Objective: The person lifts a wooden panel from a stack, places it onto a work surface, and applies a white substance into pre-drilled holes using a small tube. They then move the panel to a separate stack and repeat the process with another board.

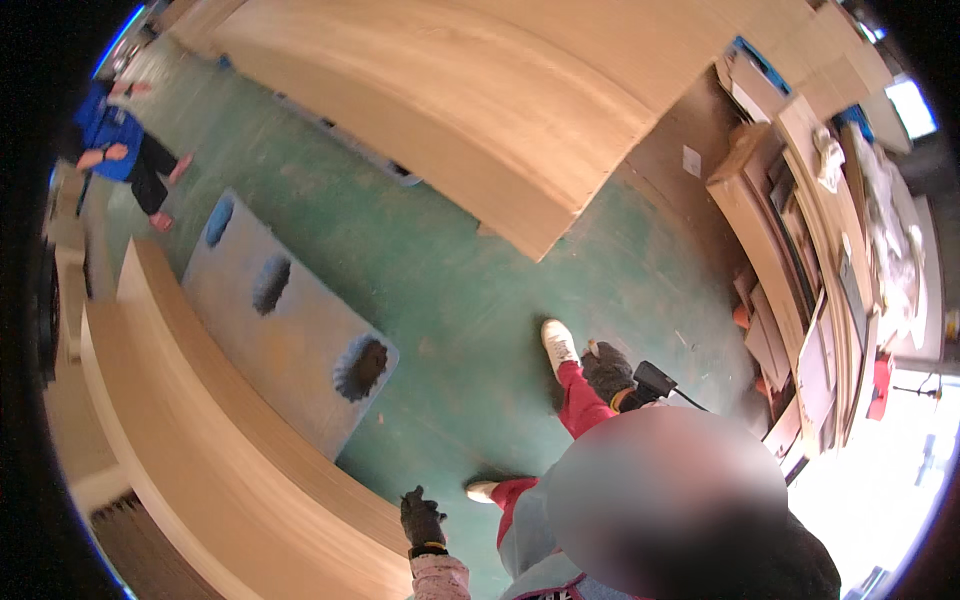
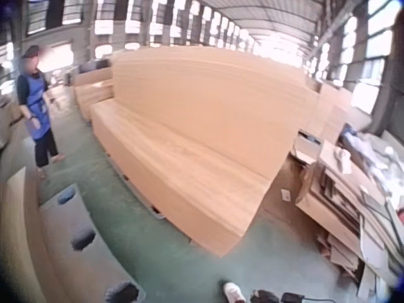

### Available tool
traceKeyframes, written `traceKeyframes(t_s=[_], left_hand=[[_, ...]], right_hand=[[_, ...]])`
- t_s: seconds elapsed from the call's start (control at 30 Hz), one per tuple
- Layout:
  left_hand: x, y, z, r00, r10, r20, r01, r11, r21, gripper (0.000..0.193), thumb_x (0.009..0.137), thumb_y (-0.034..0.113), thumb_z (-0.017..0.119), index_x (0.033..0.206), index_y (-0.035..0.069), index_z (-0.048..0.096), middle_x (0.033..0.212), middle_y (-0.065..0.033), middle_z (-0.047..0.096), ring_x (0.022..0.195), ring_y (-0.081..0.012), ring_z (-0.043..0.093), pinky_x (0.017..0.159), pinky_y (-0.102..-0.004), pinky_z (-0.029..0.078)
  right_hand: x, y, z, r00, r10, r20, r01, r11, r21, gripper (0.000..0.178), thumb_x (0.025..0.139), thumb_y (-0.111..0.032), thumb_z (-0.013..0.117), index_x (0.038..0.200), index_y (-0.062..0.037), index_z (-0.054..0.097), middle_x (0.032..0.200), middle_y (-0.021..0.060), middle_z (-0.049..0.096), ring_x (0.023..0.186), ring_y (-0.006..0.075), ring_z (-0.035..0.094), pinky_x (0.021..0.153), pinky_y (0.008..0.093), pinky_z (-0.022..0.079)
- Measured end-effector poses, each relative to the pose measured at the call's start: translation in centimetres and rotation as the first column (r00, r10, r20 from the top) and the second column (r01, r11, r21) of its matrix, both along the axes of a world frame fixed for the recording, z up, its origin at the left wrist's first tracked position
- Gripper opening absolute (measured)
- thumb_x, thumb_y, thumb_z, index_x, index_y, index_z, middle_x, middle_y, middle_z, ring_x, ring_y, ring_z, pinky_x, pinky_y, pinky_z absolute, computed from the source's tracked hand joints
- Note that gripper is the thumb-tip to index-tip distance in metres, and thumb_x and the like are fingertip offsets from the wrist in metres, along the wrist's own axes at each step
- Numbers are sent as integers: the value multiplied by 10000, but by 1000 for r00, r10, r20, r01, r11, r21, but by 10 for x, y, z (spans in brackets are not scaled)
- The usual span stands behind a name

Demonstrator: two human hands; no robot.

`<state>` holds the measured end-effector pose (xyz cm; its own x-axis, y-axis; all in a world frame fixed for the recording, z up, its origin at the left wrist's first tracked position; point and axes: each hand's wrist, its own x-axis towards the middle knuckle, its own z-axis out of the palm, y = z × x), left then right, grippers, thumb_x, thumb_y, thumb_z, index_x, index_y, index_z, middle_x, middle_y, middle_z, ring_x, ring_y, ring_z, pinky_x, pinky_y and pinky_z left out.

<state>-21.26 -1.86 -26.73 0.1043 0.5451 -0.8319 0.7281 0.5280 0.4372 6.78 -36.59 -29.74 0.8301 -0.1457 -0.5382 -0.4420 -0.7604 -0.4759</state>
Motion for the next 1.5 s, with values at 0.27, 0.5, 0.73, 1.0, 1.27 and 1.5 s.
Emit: traceKeyframes(t_s=[0.27,0.5,0.73,1.0,1.27,1.5], left_hand=[[230,-71,43,940,-337,52,339,939,-59,353,916,428,545,1048,105,597,703,-24,538,563,-124,503,486,-280,454],[399,-145,72,831,-539,133,553,825,-115,466,905,524,536,1066,90,590,722,-20,536,570,-123,499,527,-253,451],[484,-158,79,444,-840,311,893,445,-71,498,971,506,408,1239,122,580,795,-50,590,603,-126,542,592,-285,474],[531,-146,49,276,-894,353,960,242,-138,303,977,340,524,1076,87,657,758,-6,595,572,-63,510,511,-236,425],[554,-141,39,120,-896,427,990,77,-116,352,995,346,480,1100,39,616,667,12,574,532,-50,474,492,-204,410],[551,-151,36,172,-896,410,982,122,-145,353,989,365,483,1058,61,647,639,12,558,527,-54,482,499,-214,408]], right_hand=[[112,-26,45,985,-172,-1,167,955,245,327,916,-357,516,909,-40,598,840,202,641,817,391,619,693,470,469],[226,-32,81,918,-395,-29,354,786,506,275,952,-341,527,938,-67,555,798,32,626,731,130,596,631,302,477],[199,-21,98,874,-395,-285,487,720,495,290,938,-343,537,962,-55,568,785,26,610,720,128,589,605,294,482],[116,4,76,670,-601,-435,738,480,474,165,930,-211,566,979,-53,566,819,3,605,745,116,578,683,280,477],[74,77,63,509,-672,-538,859,359,364,169,944,-254,560,994,-92,563,828,-10,594,750,104,564,663,279,464],[70,94,60,566,-652,-505,817,361,450,177,950,-261,557,980,-87,547,805,-19,564,726,94,534,652,265,451]])
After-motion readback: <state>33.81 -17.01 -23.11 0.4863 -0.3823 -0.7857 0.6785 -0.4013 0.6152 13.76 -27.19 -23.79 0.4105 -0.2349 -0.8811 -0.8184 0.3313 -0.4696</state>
